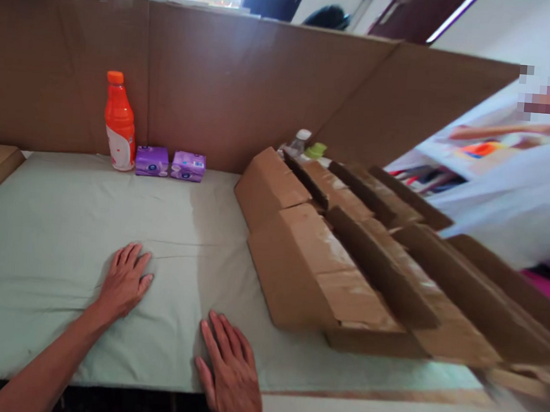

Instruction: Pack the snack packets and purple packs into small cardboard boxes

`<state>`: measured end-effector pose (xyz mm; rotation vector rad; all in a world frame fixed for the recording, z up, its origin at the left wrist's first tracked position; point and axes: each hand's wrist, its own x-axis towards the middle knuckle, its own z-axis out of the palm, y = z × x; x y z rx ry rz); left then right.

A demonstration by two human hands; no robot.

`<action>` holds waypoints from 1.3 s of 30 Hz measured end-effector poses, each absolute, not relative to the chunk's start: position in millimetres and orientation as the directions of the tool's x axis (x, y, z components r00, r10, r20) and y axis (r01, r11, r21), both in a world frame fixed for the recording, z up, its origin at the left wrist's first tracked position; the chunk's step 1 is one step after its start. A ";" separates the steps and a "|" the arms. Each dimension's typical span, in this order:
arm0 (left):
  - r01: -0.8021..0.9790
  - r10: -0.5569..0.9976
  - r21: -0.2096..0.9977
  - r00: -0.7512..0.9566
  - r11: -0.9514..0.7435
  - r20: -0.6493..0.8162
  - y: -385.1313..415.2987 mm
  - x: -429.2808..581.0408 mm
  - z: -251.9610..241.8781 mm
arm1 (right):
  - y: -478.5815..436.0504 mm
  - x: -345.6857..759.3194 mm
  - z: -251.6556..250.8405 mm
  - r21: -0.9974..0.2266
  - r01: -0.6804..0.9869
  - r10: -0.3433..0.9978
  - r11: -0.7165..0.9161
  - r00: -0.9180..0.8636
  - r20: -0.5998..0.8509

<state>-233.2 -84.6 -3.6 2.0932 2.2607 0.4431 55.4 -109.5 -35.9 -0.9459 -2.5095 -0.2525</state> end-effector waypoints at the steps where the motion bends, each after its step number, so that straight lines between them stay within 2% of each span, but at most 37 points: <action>1: 0.976 0.983 0.214 -0.087 0.052 0.161 -87.3 -230.0 -4.7 | -111.0 55.6 -35.6 0.018 0.668 0.589 0.744 -0.669 0.453; 8: 0.991 0.990 0.132 -0.018 -0.001 0.139 -96.3 -227.1 -0.8 | -113.7 53.5 -37.8 0.021 0.701 0.630 0.713 -0.653 0.420; 18: 0.998 0.991 0.033 0.049 -0.054 0.126 -115.5 -225.0 7.4 | -139.1 63.5 -40.4 -0.057 0.730 0.688 0.681 -0.612 0.389; 21: 1.000 0.991 -0.001 0.029 -0.029 0.133 -123.4 -225.2 4.9 | -132.8 74.2 -24.4 -0.143 0.677 0.674 0.722 -0.640 0.370; 24: 0.999 0.988 -0.027 0.023 -0.019 0.155 -127.0 -228.1 1.6 | -109.6 82.0 -8.1 -0.259 0.675 0.720 0.691 -0.613 0.325; 27: 0.996 0.981 -0.080 0.048 -0.033 0.190 -129.4 -232.4 -1.9 | -92.1 83.5 -5.8 -0.253 0.734 0.765 0.630 -0.529 0.367; 29: 0.991 0.973 -0.120 0.080 -0.054 0.219 -130.8 -235.1 -3.4 | -91.5 85.2 -6.3 -0.286 0.695 0.741 0.659 -0.536 0.405; 33: 0.982 0.958 -0.170 0.129 -0.087 0.256 -131.5 -239.9 -2.4 | -94.9 105.4 23.1 -0.442 0.447 0.627 0.778 -0.600 0.496; 35: 0.982 0.958 -0.169 0.126 -0.084 0.256 -131.1 -242.4 -1.8 | -84.9 126.0 53.9 -0.410 0.437 0.598 0.801 -0.548 0.584; 37: 0.984 0.959 -0.158 0.120 -0.081 0.257 -131.4 -245.6 -3.0 | -65.9 148.8 85.5 -0.305 0.564 0.594 0.767 -0.447 0.668; 39: 0.986 0.957 -0.144 0.124 -0.088 0.261 -131.9 -248.3 -5.4 | -43.3 167.2 109.0 -0.182 0.728 0.590 0.661 -0.355 0.725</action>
